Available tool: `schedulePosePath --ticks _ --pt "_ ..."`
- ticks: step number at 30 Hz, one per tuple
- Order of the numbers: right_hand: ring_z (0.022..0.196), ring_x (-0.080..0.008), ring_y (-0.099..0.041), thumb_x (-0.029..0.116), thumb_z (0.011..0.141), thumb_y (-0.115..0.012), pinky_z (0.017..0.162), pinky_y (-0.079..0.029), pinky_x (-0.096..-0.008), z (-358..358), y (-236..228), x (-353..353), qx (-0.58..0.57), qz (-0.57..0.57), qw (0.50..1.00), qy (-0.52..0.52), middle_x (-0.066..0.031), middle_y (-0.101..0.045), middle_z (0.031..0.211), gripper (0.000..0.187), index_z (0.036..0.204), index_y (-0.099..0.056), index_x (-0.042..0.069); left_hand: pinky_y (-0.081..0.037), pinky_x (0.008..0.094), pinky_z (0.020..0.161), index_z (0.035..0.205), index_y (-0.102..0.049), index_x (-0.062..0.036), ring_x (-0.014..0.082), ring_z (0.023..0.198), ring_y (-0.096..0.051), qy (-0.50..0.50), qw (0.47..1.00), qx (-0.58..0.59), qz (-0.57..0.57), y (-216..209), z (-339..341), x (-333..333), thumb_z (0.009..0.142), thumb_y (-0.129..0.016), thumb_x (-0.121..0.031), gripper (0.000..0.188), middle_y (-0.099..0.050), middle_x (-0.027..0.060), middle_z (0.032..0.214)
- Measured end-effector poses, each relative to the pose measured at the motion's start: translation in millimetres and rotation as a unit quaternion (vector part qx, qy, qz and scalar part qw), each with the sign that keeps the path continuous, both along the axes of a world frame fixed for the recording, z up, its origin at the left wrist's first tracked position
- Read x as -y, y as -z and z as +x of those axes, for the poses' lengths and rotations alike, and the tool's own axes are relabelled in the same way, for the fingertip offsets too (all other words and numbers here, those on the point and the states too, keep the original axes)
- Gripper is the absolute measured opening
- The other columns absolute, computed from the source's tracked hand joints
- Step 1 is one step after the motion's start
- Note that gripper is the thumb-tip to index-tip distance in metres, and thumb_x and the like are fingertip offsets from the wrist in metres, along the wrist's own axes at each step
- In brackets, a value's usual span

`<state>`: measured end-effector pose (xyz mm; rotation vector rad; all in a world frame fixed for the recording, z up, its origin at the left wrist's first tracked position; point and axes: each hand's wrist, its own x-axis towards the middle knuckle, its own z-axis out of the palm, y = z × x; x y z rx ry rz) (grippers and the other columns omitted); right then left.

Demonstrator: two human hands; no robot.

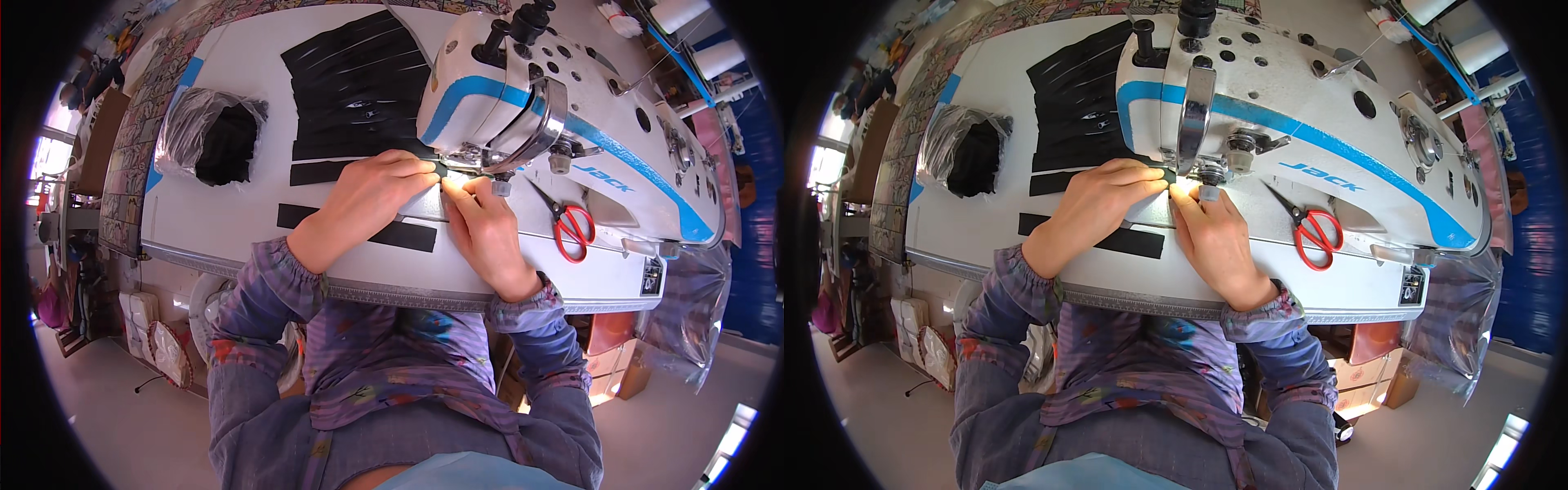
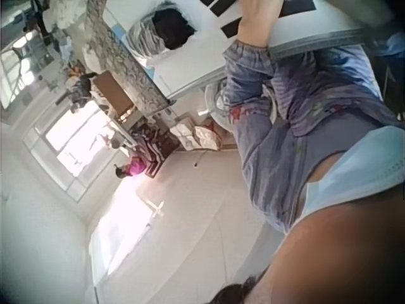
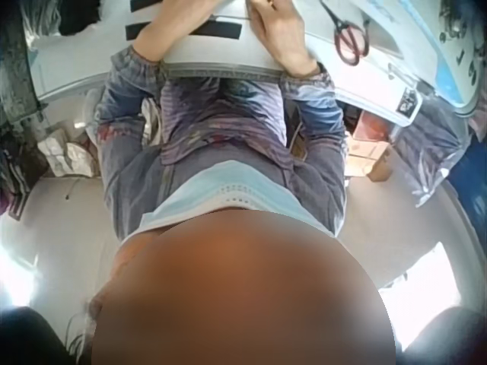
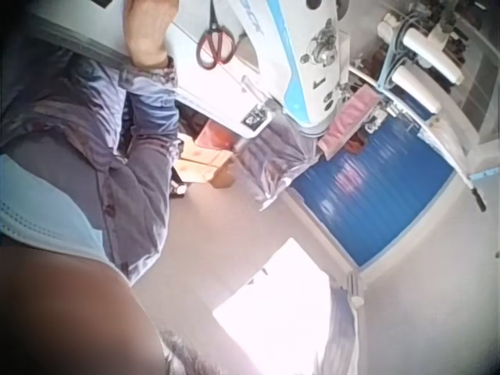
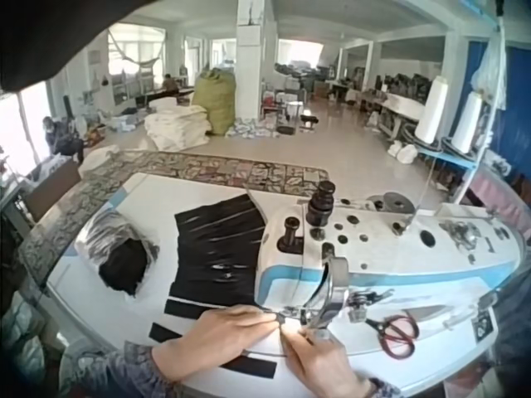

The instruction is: Sewing strips of black fabric using an industrial sewing machine.

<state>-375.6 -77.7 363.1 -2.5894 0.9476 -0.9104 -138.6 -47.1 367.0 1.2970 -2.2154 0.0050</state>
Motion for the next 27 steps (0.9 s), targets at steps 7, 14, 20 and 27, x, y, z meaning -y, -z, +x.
schedulePosePath --ticks 7,14,20,27 --pt "0.081 -0.0363 -0.069 -0.001 0.094 -0.076 0.071 -0.055 -0.0453 0.4 -1.7 0.3 0.012 -0.002 1.000 -0.008 -0.0138 -0.063 0.101 0.034 0.128 -0.075 0.004 -0.063 0.0332 0.088 0.118 -0.077 -0.0108 0.0217 0.116 -0.073 -0.011 1.000 0.006 -0.002 -4.6 -1.4 2.6 0.091 -0.069 -0.008 0.029 -0.078 -0.0001 0.122" --pt "0.081 -0.0362 -0.069 0.000 0.094 -0.075 0.072 -0.055 -0.0456 0.1 -1.7 -0.5 0.012 0.008 1.000 -0.008 -0.0137 -0.063 0.101 0.034 0.128 -0.075 0.004 -0.063 0.0332 0.090 0.116 -0.077 -0.0109 0.0221 0.117 -0.073 -0.019 1.000 0.015 0.004 -4.2 -0.5 7.1 0.091 -0.068 -0.008 0.027 -0.077 -0.0002 0.125" --pt "0.079 -0.0325 -0.067 0.002 0.093 -0.078 0.071 -0.054 -0.0437 -5.2 -3.9 -0.5 0.032 0.057 0.997 -0.029 -0.0114 -0.064 0.098 0.027 0.120 -0.078 0.005 -0.063 0.0335 0.092 0.117 -0.077 -0.0110 0.0222 0.120 -0.073 -0.030 0.999 0.015 0.020 -1.9 0.8 12.5 0.090 -0.067 -0.007 0.029 -0.077 0.0008 0.129" --pt "0.085 -0.0262 -0.062 0.006 0.086 -0.085 0.075 -0.048 -0.0392 -11.5 -22.6 0.1 0.024 0.078 0.976 -0.201 -0.0062 -0.063 0.094 0.028 0.114 -0.084 0.010 -0.064 0.0373 0.087 0.107 -0.079 -0.0075 0.0248 0.109 -0.076 -0.054 0.996 -0.039 -0.053 -3.0 4.8 14.2 0.086 -0.072 -0.004 0.022 -0.079 0.0029 0.119"
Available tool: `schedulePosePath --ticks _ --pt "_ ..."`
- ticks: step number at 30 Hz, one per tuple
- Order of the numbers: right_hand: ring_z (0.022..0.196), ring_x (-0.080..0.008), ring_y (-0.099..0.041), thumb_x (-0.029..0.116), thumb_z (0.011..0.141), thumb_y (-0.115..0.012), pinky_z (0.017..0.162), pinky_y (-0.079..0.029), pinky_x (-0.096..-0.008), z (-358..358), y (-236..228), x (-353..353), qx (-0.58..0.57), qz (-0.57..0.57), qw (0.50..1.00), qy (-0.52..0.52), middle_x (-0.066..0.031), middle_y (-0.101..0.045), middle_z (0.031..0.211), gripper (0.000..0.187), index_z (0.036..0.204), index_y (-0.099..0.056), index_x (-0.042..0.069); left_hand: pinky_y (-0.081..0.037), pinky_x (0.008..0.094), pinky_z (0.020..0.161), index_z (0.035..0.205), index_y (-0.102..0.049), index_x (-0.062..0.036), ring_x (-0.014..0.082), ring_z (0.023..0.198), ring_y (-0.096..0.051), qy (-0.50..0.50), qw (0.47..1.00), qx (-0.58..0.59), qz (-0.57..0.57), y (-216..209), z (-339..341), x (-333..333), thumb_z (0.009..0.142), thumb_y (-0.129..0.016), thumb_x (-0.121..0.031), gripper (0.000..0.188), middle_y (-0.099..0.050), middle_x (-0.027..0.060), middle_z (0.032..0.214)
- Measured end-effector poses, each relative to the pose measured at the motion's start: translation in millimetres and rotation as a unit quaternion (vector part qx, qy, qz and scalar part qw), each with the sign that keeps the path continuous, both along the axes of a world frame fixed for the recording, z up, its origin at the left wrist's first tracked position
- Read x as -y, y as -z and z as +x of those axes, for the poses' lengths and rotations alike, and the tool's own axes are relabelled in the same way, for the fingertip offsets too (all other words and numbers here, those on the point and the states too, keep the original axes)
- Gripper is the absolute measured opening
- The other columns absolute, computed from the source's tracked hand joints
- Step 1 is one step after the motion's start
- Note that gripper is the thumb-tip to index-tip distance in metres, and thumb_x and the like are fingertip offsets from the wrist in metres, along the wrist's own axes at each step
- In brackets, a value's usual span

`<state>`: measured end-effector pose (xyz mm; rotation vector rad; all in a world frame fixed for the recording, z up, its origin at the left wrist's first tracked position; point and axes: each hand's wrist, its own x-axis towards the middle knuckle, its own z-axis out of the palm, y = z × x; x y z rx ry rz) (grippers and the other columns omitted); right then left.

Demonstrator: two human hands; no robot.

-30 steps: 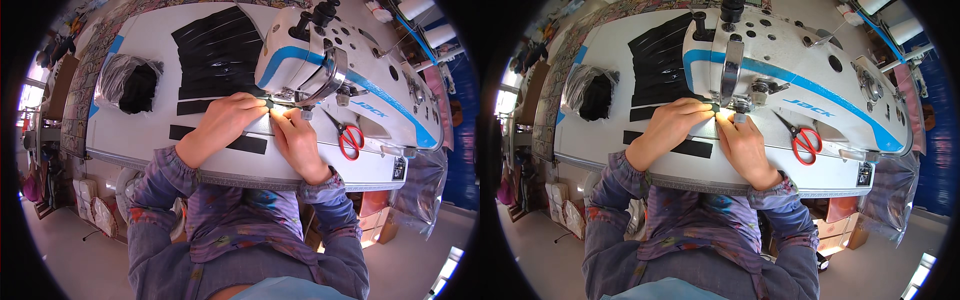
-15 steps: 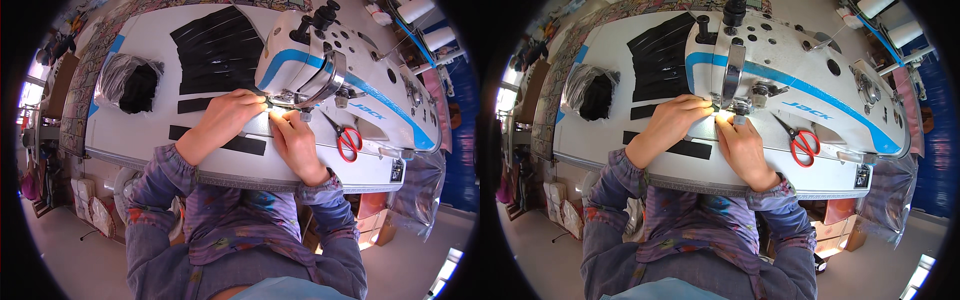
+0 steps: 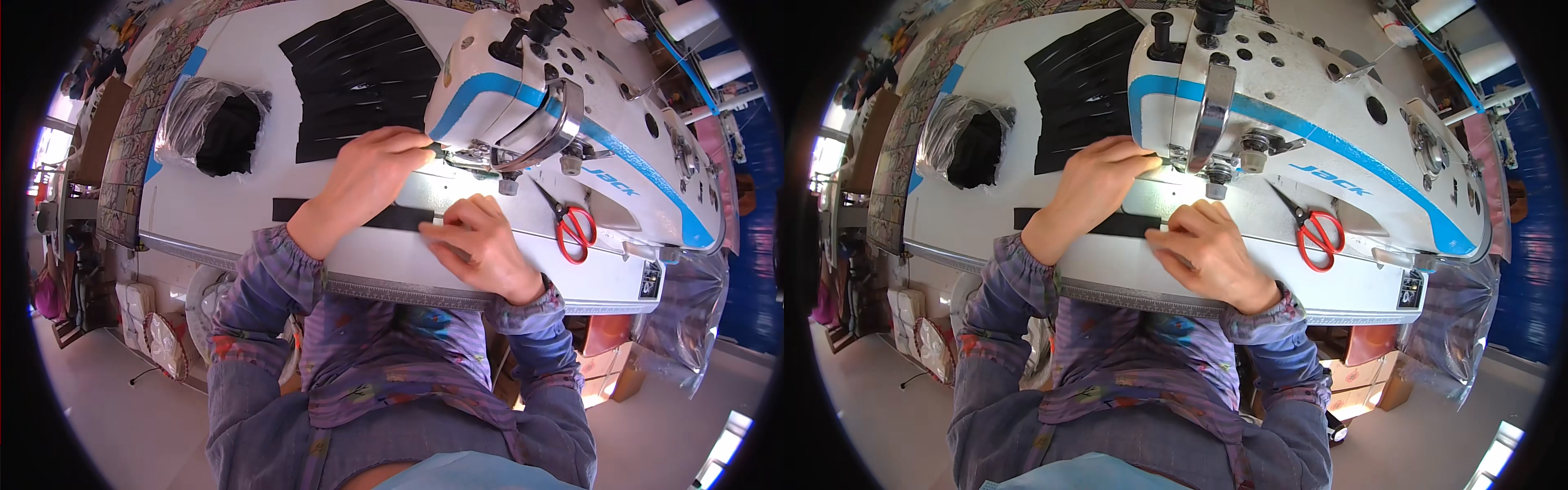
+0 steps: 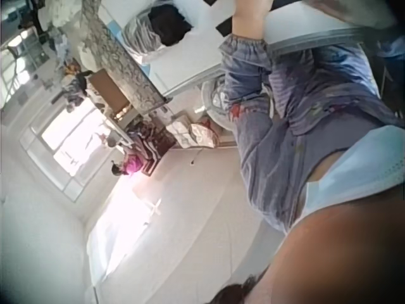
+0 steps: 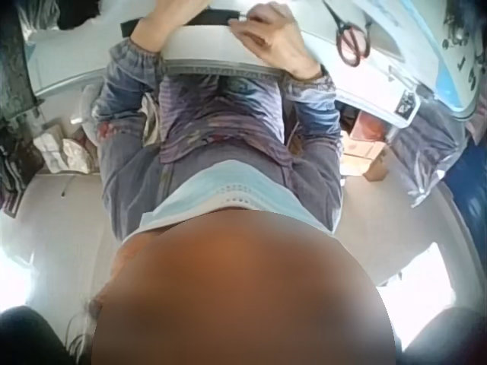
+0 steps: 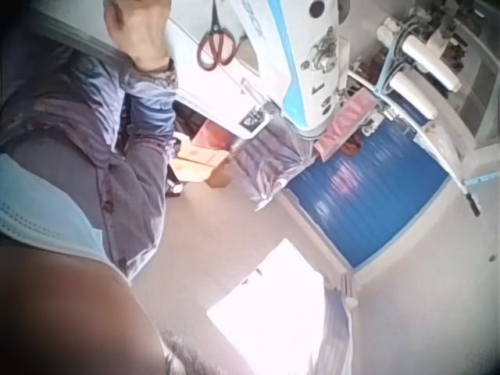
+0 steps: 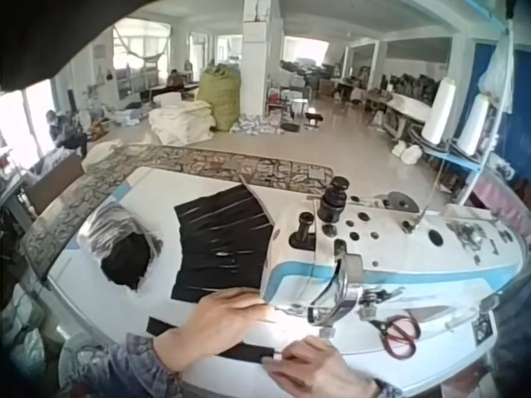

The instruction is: Sewing strips of black fabric using an industrial sewing machine.

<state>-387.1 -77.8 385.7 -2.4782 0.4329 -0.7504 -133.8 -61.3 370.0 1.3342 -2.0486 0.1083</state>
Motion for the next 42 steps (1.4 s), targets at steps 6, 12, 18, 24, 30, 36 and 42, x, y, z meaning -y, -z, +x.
schedulePosePath --ticks 6,12,18,24,30,36,42 --pt "0.088 -0.0248 -0.063 0.008 0.089 -0.083 0.076 -0.046 -0.0418 6.8 11.1 -1.5 -0.074 -0.106 0.981 0.144 -0.0062 -0.061 0.100 0.041 0.130 -0.081 0.012 -0.063 0.0384 0.079 0.098 -0.080 -0.0071 0.0258 0.096 -0.076 0.053 0.995 -0.058 0.054 -3.0 0.4 -19.3 0.082 -0.076 -0.003 0.017 -0.080 0.0027 0.108" --pt "0.089 -0.0251 -0.063 0.008 0.093 -0.078 0.077 -0.045 -0.0425 7.9 13.2 -2.8 -0.104 -0.139 0.966 0.190 -0.0073 -0.059 0.108 0.047 0.140 -0.077 0.014 -0.062 0.0366 0.080 0.105 -0.077 -0.0075 0.0229 0.101 -0.073 0.050 0.997 -0.008 0.052 -1.8 -4.8 -19.9 0.083 -0.077 -0.005 0.022 -0.078 0.0015 0.109" --pt "0.091 -0.0278 -0.062 0.008 0.094 -0.076 0.082 -0.045 -0.0433 9.2 13.3 -3.2 -0.115 -0.152 0.959 0.208 -0.0082 -0.059 0.109 0.047 0.140 -0.076 0.016 -0.063 0.0351 0.085 0.114 -0.078 -0.0095 0.0223 0.105 -0.074 0.035 0.998 0.027 0.046 3.3 -6.1 -18.9 0.087 -0.076 -0.007 0.028 -0.079 0.0004 0.118" --pt "0.092 -0.0292 -0.062 0.008 0.095 -0.076 0.081 -0.045 -0.0426 9.5 15.8 -2.1 -0.097 -0.154 0.960 0.214 -0.0084 -0.060 0.108 0.044 0.138 -0.076 0.015 -0.064 0.0352 0.085 0.117 -0.078 -0.0119 0.0219 0.108 -0.075 0.040 0.998 0.032 0.037 4.6 -6.0 -15.8 0.088 -0.076 -0.006 0.030 -0.080 0.0001 0.123" --pt "0.090 -0.0302 -0.063 0.006 0.095 -0.077 0.079 -0.047 -0.0420 7.2 18.9 -1.3 -0.083 -0.131 0.964 0.215 -0.0084 -0.062 0.105 0.041 0.135 -0.077 0.012 -0.065 0.0358 0.084 0.115 -0.081 -0.0136 0.0211 0.110 -0.075 0.042 0.997 0.025 0.051 2.8 -6.1 -16.6 0.091 -0.072 -0.007 0.027 -0.080 -0.0002 0.124" --pt "0.089 -0.0311 -0.063 0.005 0.094 -0.077 0.078 -0.048 -0.0429 8.8 18.6 -1.9 -0.072 -0.127 0.966 0.215 -0.0087 -0.062 0.105 0.038 0.133 -0.077 0.011 -0.064 0.0351 0.086 0.113 -0.079 -0.0115 0.0209 0.115 -0.074 0.030 0.998 0.033 0.054 2.7 -6.9 -15.9 0.089 -0.071 -0.009 0.026 -0.079 0.0007 0.125" --pt "0.089 -0.0319 -0.063 0.005 0.095 -0.077 0.078 -0.049 -0.0431 8.6 17.3 -3.3 -0.069 -0.126 0.966 0.217 -0.0092 -0.062 0.105 0.037 0.131 -0.078 0.010 -0.065 0.0354 0.085 0.113 -0.078 -0.0109 0.0210 0.118 -0.072 0.025 0.997 0.036 0.057 4.6 -7.0 -12.2 0.088 -0.071 -0.007 0.027 -0.079 0.0003 0.127"
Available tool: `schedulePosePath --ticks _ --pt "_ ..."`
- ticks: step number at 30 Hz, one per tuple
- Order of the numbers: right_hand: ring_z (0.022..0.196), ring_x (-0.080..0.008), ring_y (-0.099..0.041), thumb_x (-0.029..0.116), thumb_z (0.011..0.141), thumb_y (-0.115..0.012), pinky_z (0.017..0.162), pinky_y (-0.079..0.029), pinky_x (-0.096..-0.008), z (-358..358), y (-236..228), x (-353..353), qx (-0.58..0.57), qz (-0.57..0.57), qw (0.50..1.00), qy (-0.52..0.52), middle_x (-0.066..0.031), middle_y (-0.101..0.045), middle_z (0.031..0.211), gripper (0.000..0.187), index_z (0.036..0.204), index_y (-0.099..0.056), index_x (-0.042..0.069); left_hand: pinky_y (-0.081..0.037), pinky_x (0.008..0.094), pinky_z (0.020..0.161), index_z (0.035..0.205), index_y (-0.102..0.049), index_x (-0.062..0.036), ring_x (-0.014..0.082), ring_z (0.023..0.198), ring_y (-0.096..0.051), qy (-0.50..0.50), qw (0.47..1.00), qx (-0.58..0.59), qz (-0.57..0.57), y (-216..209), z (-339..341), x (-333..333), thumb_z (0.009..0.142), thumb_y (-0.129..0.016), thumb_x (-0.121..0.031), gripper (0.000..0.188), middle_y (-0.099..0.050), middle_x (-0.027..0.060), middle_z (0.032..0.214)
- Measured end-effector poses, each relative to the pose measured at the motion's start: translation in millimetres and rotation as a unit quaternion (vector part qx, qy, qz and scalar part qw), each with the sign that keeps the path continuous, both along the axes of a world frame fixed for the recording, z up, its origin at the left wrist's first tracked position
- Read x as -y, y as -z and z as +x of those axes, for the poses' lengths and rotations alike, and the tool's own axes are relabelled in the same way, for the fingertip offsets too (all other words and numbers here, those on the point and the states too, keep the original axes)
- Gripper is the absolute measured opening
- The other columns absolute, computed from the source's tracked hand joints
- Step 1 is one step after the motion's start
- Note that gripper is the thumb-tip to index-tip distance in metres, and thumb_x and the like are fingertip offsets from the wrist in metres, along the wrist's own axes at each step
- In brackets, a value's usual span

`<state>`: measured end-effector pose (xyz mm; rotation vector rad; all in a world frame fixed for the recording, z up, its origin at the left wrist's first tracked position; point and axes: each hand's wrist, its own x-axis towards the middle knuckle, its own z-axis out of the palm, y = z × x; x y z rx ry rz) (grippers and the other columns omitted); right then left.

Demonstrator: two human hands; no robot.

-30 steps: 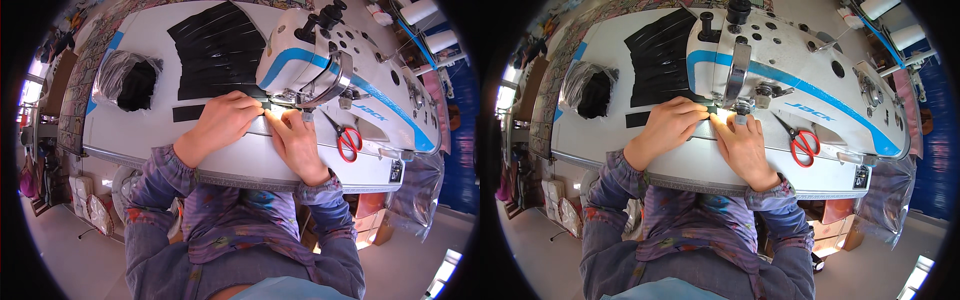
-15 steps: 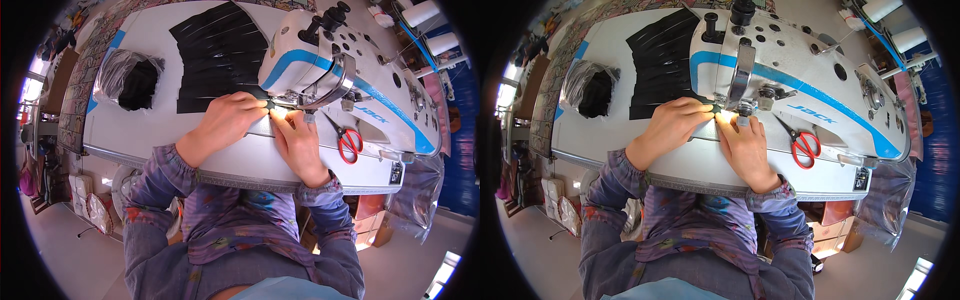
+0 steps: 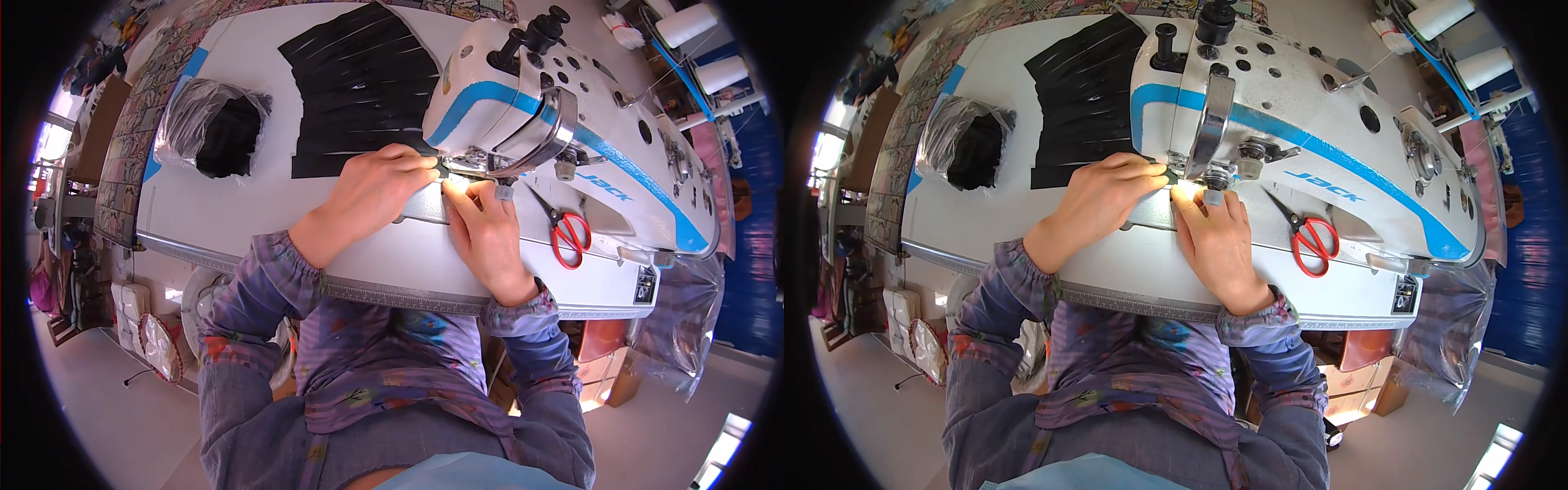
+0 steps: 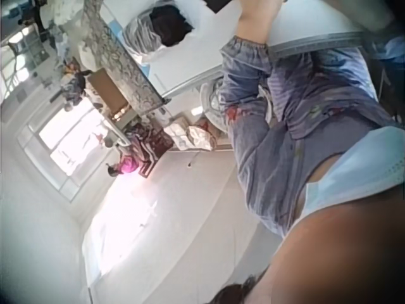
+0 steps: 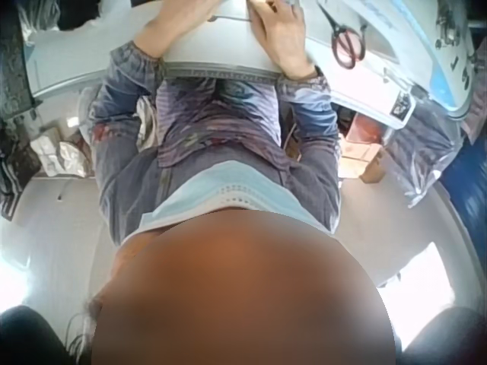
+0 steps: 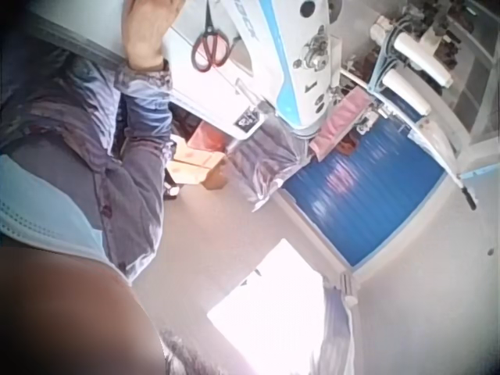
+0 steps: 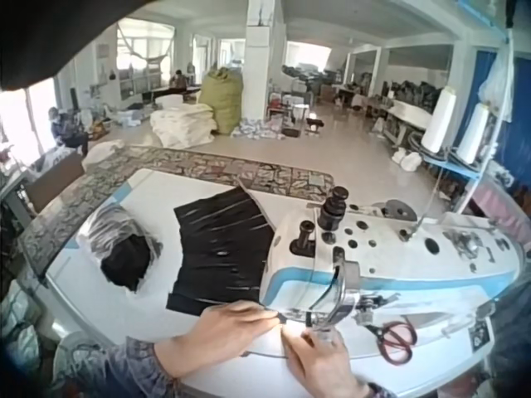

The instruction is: Sewing strips of black fabric using an industrial sewing machine.

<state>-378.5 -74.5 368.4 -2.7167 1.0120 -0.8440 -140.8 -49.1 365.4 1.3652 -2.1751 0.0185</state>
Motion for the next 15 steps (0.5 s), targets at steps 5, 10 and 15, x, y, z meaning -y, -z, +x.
schedulePosePath --ticks 5,10,15 --pt "0.089 -0.0321 -0.063 0.005 0.095 -0.078 0.079 -0.050 -0.0431 -0.4 0.1 1.7 0.009 0.001 1.000 0.002 -0.0094 -0.062 0.104 0.036 0.131 -0.078 0.010 -0.065 0.0356 0.085 0.113 -0.077 -0.0100 0.0214 0.120 -0.072 0.000 1.000 0.005 -0.002 -0.3 0.0 7.5 0.086 -0.071 -0.005 0.028 -0.079 0.0005 0.128" --pt "0.085 -0.0329 -0.064 0.005 0.094 -0.078 0.077 -0.051 -0.0444 5.2 -5.9 2.3 -0.005 0.004 1.000 -0.005 -0.0100 -0.062 0.101 0.033 0.127 -0.078 0.009 -0.064 0.0364 0.087 0.111 -0.078 -0.0092 0.0222 0.118 -0.072 -0.026 0.999 -0.013 0.018 0.9 4.5 10.7 0.088 -0.069 -0.006 0.025 -0.079 0.0009 0.128" --pt "0.081 -0.0317 -0.064 -0.006 0.093 -0.074 0.070 -0.053 -0.0405 2.7 -7.3 0.2 0.076 0.040 0.996 -0.032 -0.0143 -0.063 0.095 0.027 0.119 -0.078 0.002 -0.064 0.0368 0.088 0.109 -0.081 -0.0119 0.0223 0.110 -0.075 -0.033 0.998 -0.038 -0.045 8.2 1.1 15.1 0.086 -0.071 -0.009 0.025 -0.080 0.0003 0.114"
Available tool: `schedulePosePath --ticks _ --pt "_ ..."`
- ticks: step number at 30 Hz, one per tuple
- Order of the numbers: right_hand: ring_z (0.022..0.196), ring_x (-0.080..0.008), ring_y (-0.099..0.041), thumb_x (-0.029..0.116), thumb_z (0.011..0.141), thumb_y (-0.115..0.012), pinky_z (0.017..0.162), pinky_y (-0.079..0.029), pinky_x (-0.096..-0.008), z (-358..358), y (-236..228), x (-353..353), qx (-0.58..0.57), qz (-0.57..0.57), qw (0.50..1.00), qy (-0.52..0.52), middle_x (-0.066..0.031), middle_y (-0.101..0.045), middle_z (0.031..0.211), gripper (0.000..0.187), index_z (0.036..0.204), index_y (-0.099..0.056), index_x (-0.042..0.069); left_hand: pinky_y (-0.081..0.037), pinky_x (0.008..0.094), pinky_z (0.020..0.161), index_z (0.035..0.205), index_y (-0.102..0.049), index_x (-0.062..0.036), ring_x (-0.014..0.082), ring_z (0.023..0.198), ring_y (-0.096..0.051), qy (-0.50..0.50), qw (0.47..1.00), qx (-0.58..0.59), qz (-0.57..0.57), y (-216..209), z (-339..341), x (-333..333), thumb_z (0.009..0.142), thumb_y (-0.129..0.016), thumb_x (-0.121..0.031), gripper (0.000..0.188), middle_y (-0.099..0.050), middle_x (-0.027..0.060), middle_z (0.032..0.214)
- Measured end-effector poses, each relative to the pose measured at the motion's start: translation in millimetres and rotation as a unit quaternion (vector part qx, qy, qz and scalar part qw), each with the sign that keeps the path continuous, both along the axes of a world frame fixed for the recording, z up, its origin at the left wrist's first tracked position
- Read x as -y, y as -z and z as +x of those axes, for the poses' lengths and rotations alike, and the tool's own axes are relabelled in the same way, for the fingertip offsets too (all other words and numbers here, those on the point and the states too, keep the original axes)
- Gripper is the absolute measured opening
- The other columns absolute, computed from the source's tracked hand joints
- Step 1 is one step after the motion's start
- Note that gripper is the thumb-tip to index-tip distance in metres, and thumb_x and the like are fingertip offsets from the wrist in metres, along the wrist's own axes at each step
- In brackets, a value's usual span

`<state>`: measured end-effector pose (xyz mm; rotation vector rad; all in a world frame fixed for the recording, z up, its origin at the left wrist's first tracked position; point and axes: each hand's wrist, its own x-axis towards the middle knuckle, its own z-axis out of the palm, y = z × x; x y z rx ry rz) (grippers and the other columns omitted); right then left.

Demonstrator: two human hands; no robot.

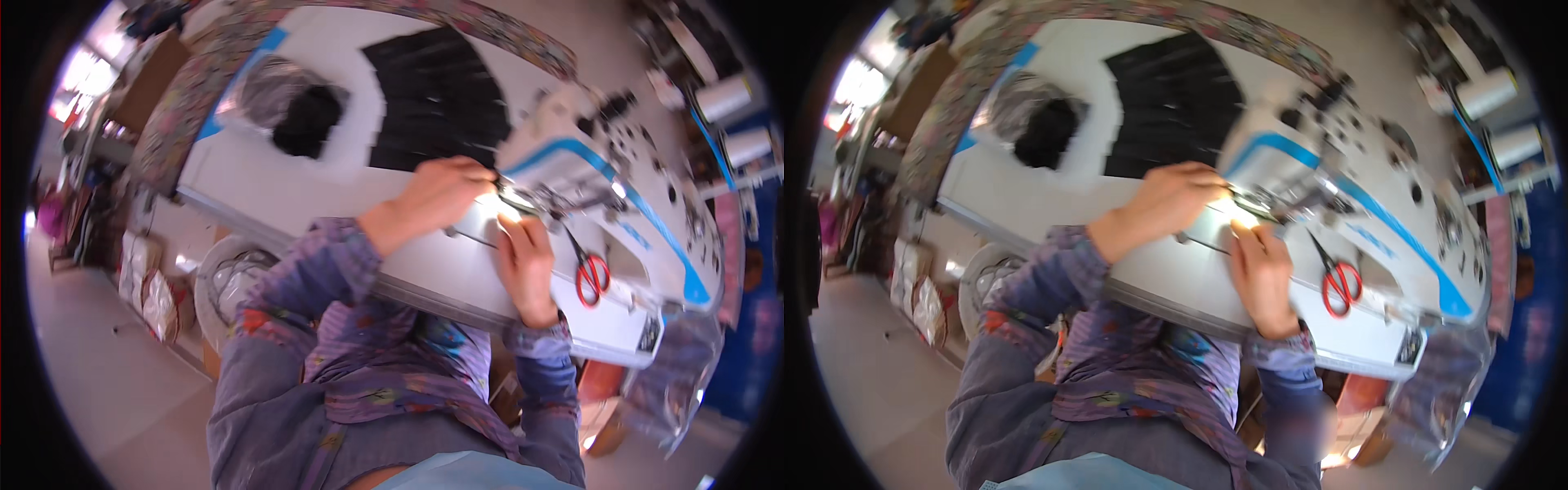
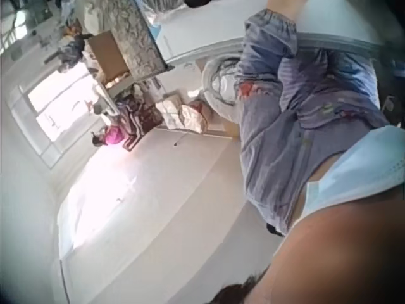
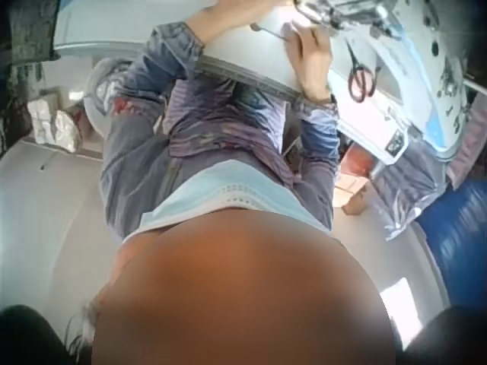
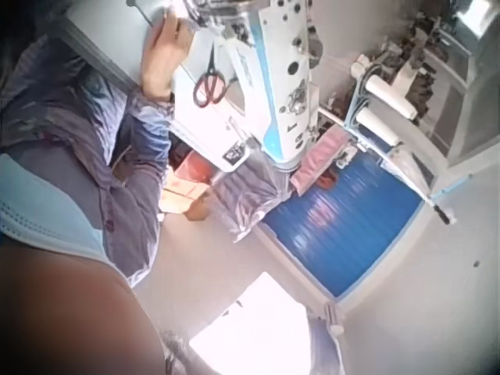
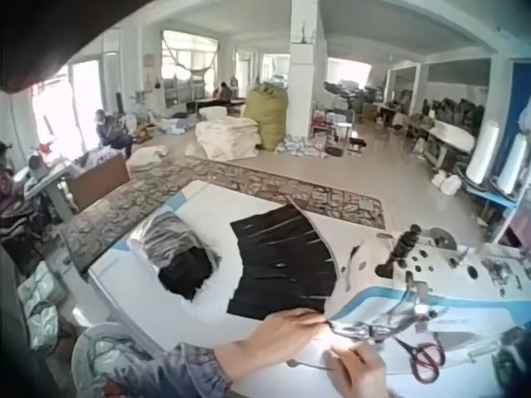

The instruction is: Sewing strips of black fabric using an industrial sewing machine.

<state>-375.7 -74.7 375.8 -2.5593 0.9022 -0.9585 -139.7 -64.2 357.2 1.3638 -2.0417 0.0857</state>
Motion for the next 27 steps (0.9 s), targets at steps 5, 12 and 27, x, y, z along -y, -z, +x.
schedulePosePath --ticks 5,12,27 --pt "0.079 -0.0186 -0.064 -0.005 0.101 -0.068 0.073 -0.053 -0.0324 43.2 -18.5 -16.1 0.098 0.122 0.986 -0.055 -0.0092 -0.066 0.097 0.019 0.119 -0.075 -0.002 -0.062 0.0385 0.080 0.104 -0.079 -0.0094 0.0285 0.100 -0.075 -0.119 0.967 -0.206 -0.093 -15.7 20.1 -13.6 0.087 -0.073 0.001 0.021 -0.079 0.0051 0.110" --pt "0.093 -0.0112 -0.069 0.006 0.103 -0.076 0.085 -0.055 -0.0257 210.3 -27.3 12.3 0.138 0.316 0.917 -0.202 -0.0079 -0.073 0.108 0.025 0.127 -0.072 -0.002 -0.055 0.0286 0.077 0.104 -0.074 -0.0043 0.0192 0.096 -0.070 -0.285 0.821 -0.431 -0.242 -10.4 70.3 -99.1 0.100 -0.062 0.008 0.018 -0.075 0.0097 0.109" --pt "0.112 -0.0453 -0.069 0.019 0.095 -0.077 0.095 -0.056 -0.0534 328.2 -40.0 10.7 -0.066 0.105 0.963 -0.239 -0.0208 -0.069 0.121 0.035 0.127 -0.071 0.007 -0.057 0.0295 0.081 0.113 -0.063 -0.0030 0.0189 0.104 -0.066 -0.373 0.731 -0.525 -0.223 6.6 87.5 -117.4 0.104 -0.061 0.005 0.013 -0.064 0.0119 0.129"
